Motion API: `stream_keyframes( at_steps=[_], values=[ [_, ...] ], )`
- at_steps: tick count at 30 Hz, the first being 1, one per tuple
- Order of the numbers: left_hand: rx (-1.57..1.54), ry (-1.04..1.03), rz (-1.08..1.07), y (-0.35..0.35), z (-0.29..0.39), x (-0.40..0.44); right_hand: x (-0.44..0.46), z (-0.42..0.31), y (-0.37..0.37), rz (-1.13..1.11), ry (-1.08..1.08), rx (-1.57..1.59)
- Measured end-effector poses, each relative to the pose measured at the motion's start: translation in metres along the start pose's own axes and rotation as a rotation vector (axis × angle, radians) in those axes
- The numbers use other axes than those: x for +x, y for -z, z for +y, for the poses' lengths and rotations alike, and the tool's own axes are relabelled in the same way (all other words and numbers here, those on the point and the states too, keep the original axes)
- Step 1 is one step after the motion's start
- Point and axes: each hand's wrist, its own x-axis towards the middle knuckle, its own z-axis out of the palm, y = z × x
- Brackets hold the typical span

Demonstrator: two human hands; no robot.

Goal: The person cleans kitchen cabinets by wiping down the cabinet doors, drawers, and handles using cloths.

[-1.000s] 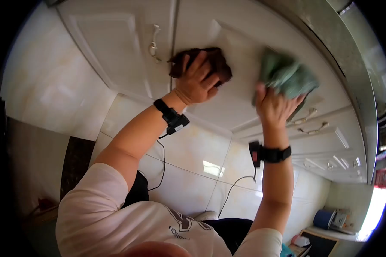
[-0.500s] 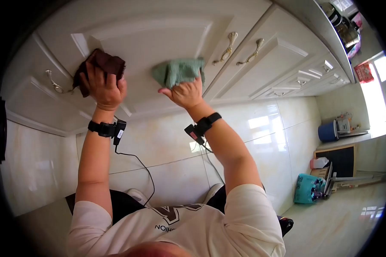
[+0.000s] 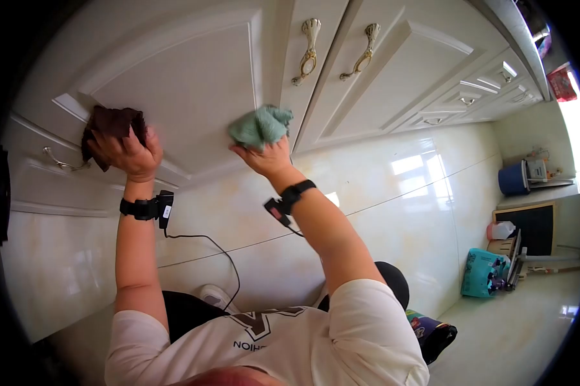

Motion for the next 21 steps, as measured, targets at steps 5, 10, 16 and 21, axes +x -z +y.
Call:
stream_keyframes(
  at_steps=[5, 10, 16, 21],
  values=[
    [0.014, 0.015, 0.062, -0.005, 0.003, -0.003, -0.010, 0.022, 0.027, -0.035, 0.049, -0.230],
    [0.023, 0.007, 0.053, -0.002, 0.004, 0.004, 0.026, 0.066, 0.028, 0.557, -0.163, -0.159],
    [-0.013, -0.013, 0.017, -0.001, -0.002, 0.001, -0.052, 0.059, -0.026, 0.123, -0.474, 0.008],
    [0.042, -0.009, 0.085, -0.004, 0.002, -0.001, 0.008, 0.052, 0.026, 0.229, -0.363, 0.054]
  ],
)
